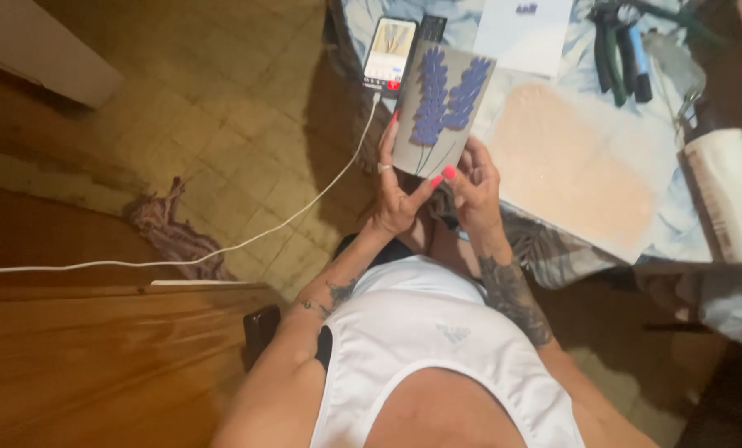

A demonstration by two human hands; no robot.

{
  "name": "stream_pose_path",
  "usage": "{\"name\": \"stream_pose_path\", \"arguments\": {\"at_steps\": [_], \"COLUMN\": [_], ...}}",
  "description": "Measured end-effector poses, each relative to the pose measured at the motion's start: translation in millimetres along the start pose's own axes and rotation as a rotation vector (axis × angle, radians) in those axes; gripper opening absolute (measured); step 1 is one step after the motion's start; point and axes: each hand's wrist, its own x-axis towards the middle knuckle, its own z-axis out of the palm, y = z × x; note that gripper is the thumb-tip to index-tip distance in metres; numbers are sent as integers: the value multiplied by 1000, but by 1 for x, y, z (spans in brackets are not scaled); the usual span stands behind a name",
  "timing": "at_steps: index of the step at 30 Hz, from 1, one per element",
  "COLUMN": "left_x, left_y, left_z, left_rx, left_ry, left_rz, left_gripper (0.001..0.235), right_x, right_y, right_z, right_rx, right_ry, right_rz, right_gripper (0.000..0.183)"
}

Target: Decorating a white cylinder by gluing small blue flower cutouts onto its surface.

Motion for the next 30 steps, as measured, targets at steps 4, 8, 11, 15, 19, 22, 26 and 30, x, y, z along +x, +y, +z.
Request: {"name": "stream_pose_path", "arguments": {"at_steps": [4, 8, 11, 15, 19, 22, 26, 30], "left_x": [-9, -8, -9, -4, -5, -6, -2, -2], "left_y": [-7, -12, -12, -14, -18, -18, -19, -20], "left_z": [3, 8, 7, 4, 6, 5, 4, 3], "left_rx": [10, -2, -6, 15, -37, -58, -66, -75], "left_ry": [12, 32, 32, 14, 0, 17, 16, 15], "left_rz": [-40, -60, -67, -92, -140, -168, -192, -207], "left_gripper": [79, 80, 81, 82, 81, 82, 82, 82], "right_x": [-1, 3, 0, 6, 8, 7, 11, 11], "right_y": [6, 6, 6, 15, 12, 11, 11, 14], "right_z": [-3, -4, -5, -17, -14, -12, -10, -12], "right_rx": [-19, -34, -30, -38, -37, -42, -50, -68], "right_ry": [5, 1, -5, -5, 25, 20, 20, 23], "right_rz": [2, -9, 3, 15, 16, 52, 71, 74], "right_gripper": [56, 56, 56, 58, 59, 59, 58, 59]}}
